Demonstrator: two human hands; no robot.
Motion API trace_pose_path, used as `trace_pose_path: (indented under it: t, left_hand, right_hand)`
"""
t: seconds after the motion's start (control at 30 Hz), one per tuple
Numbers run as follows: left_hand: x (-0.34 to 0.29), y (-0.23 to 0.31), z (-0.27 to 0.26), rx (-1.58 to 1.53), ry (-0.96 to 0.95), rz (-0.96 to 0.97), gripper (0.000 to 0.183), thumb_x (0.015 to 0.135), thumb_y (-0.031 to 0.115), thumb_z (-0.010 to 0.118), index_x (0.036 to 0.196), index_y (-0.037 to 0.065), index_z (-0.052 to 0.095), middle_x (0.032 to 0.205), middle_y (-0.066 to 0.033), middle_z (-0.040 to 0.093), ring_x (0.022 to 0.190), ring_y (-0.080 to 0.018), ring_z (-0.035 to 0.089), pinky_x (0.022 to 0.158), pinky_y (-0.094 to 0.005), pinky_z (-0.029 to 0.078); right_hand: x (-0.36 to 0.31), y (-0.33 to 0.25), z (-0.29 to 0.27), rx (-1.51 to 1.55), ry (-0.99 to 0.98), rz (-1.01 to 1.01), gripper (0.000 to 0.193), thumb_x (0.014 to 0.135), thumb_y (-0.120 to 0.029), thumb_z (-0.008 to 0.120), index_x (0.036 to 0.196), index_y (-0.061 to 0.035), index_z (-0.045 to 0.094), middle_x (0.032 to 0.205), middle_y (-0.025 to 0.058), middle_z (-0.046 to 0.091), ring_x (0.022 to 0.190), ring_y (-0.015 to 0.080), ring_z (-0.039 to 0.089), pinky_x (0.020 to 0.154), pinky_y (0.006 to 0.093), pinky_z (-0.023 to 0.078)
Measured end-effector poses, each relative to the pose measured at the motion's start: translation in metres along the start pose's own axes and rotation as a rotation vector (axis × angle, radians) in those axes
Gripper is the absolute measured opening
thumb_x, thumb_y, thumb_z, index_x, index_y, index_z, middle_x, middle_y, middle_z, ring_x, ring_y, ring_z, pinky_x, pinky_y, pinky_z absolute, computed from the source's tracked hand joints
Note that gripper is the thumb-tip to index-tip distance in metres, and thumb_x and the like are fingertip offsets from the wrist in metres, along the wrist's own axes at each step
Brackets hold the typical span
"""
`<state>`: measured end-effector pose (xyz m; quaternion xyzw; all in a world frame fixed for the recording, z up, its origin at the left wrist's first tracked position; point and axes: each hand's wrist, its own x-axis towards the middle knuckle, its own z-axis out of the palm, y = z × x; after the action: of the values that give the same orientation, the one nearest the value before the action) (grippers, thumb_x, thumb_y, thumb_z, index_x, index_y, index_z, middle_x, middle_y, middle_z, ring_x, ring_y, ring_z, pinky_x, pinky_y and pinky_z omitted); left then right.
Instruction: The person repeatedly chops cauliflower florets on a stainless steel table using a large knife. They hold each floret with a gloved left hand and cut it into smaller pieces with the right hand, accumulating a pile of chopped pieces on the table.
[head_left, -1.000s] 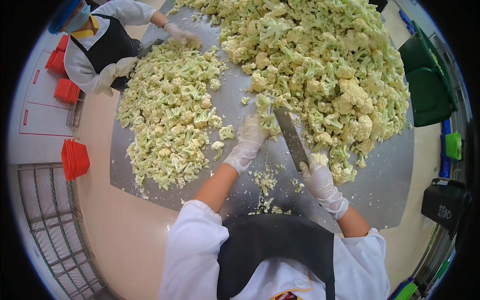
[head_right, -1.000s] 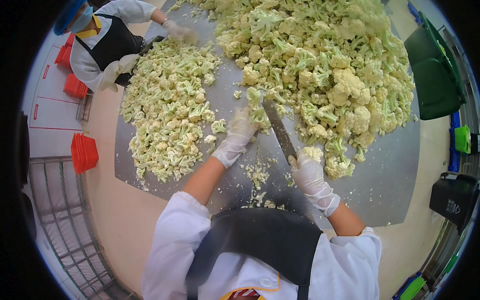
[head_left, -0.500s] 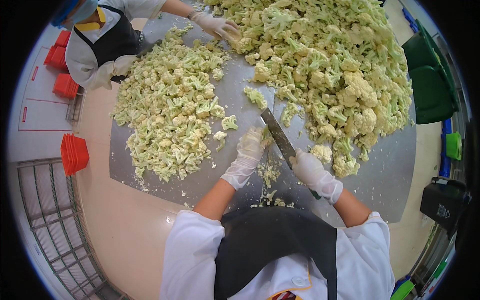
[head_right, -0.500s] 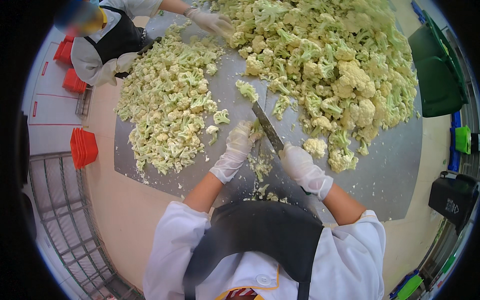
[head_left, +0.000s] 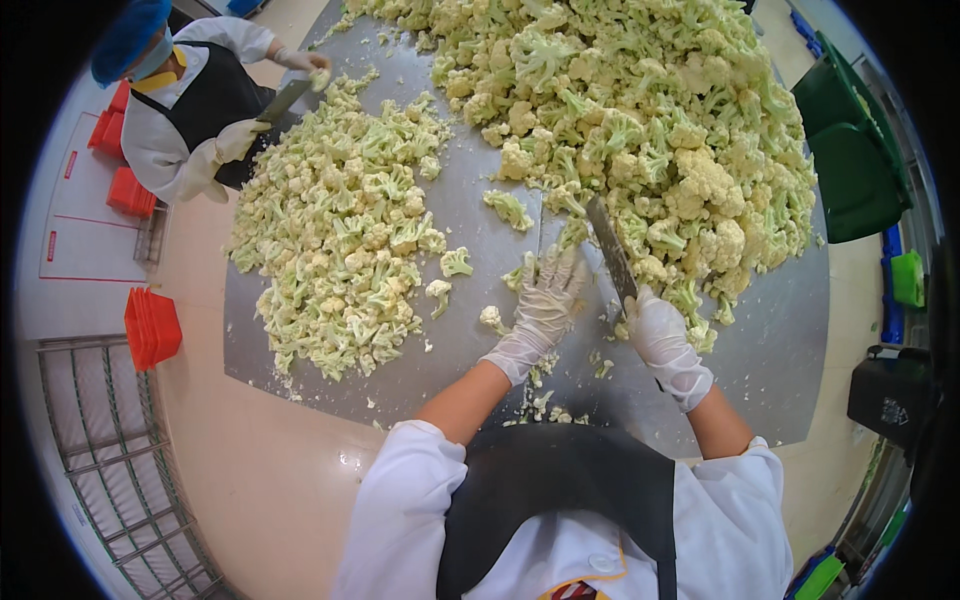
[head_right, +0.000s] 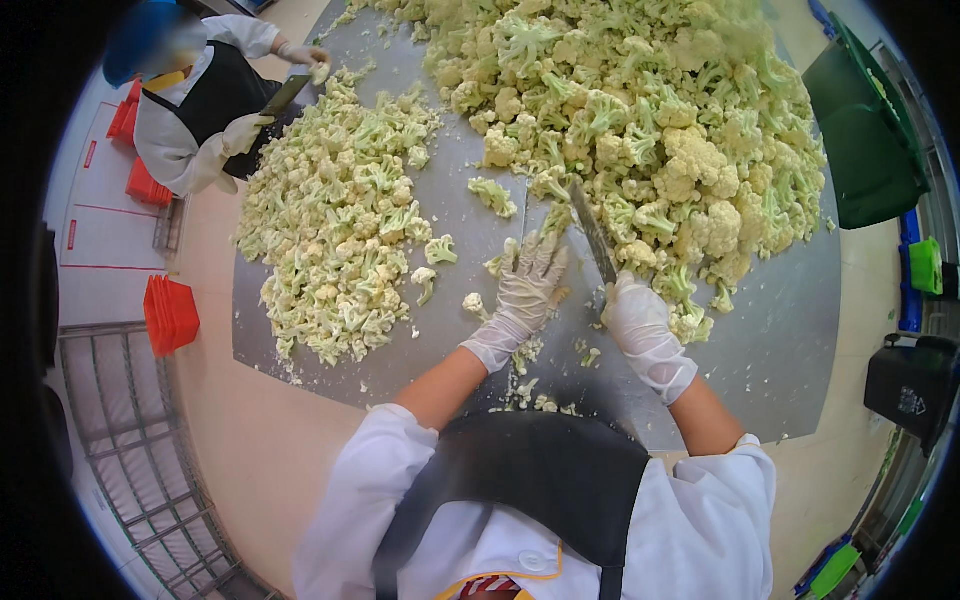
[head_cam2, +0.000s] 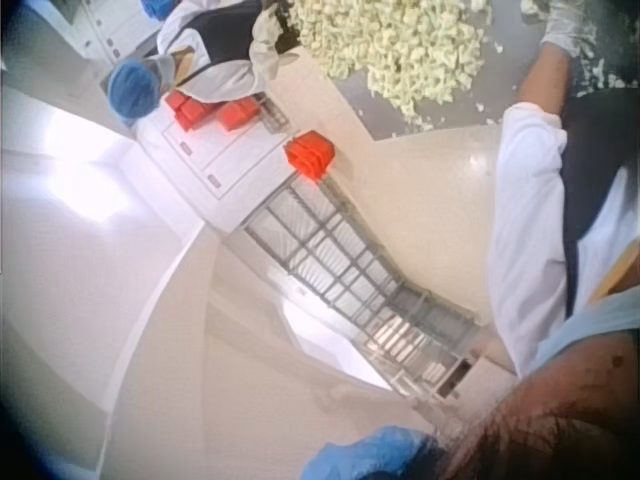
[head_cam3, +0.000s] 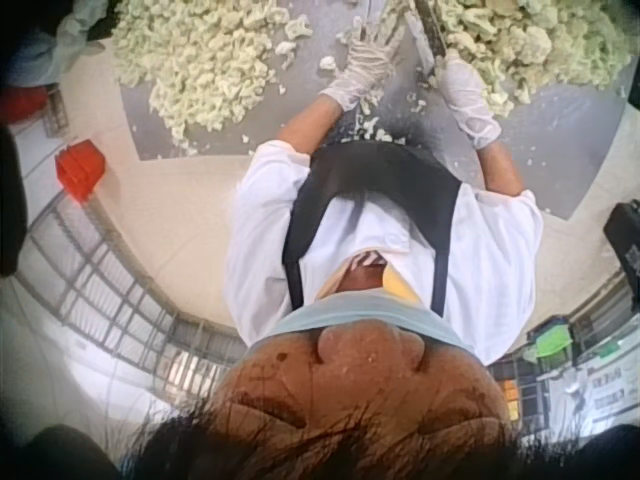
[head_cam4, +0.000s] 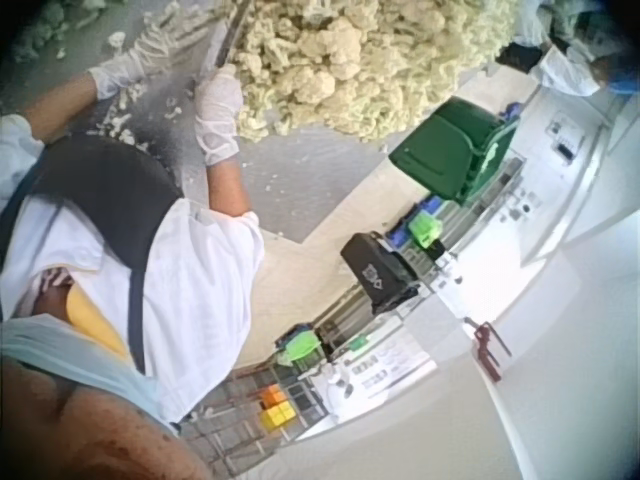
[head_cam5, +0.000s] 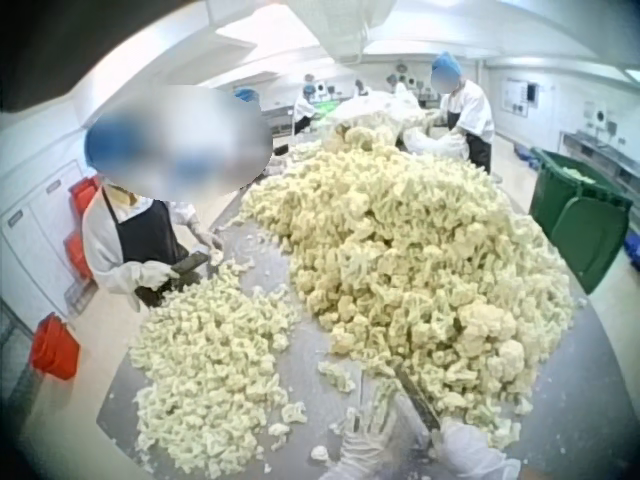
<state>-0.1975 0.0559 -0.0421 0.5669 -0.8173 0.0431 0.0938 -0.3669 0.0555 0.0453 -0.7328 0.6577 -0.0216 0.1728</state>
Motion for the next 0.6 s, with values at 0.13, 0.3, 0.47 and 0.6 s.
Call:
trace_pose_path:
  t: [0.13, 0.3, 0.47, 0.6]
  left_hand:
    - [-0.021, -0.037, 0.004, 0.082, -0.276, -0.057, 0.034, 0.078, 0.009, 0.042, 0.112, 0.014, 0.047, 0.133, -0.0083, 0.029, 0.128, -0.0272, 0.014, 0.101, -0.0510, 0.002]
    - [-0.059, -0.107, -0.028, 0.128, 0.171, -0.251, 0.037, 0.075, 0.016, 0.050, 0.112, 0.013, 0.047, 0.122, -0.0077, 0.042, 0.116, -0.0289, 0.032, 0.096, -0.0539, 0.017]
    - [-0.023, -0.098, -0.026, -0.125, 0.217, -0.191, 0.037, 0.072, 0.011, 0.053, 0.108, 0.010, 0.049, 0.115, -0.0120, 0.045, 0.104, -0.0297, 0.041, 0.091, -0.0435, 0.030]
    - [-0.010, -0.087, -0.017, -0.599, 0.220, -0.428, 0.043, 0.066, 0.002, 0.059, 0.107, 0.006, 0.047, 0.108, -0.0156, 0.044, 0.098, -0.0310, 0.043, 0.085, -0.0377, 0.036]
  right_hand:
    - [-0.009, -0.003, -0.001, -0.043, -0.145, -0.111, 0.022, 0.081, -0.023, 0.047, 0.080, -0.0006, 0.049, 0.057, 0.0183, 0.055, 0.056, 0.0348, 0.056, 0.052, 0.0428, 0.045]
    - [-0.021, -0.015, 0.005, 0.074, -0.224, -0.173, 0.023, 0.082, -0.025, 0.045, 0.078, -0.0020, 0.049, 0.056, 0.0184, 0.055, 0.055, 0.0353, 0.056, 0.053, 0.0440, 0.044]
    - [-0.010, -0.021, 0.003, 0.118, -0.084, -0.160, 0.020, 0.081, -0.023, 0.048, 0.077, -0.0034, 0.048, 0.052, 0.0172, 0.053, 0.050, 0.0341, 0.054, 0.047, 0.0435, 0.043]
    - [-0.014, -0.029, 0.003, 0.085, -0.102, -0.197, 0.020, 0.081, -0.023, 0.048, 0.077, -0.0033, 0.047, 0.051, 0.0164, 0.052, 0.050, 0.0339, 0.054, 0.047, 0.0430, 0.042]
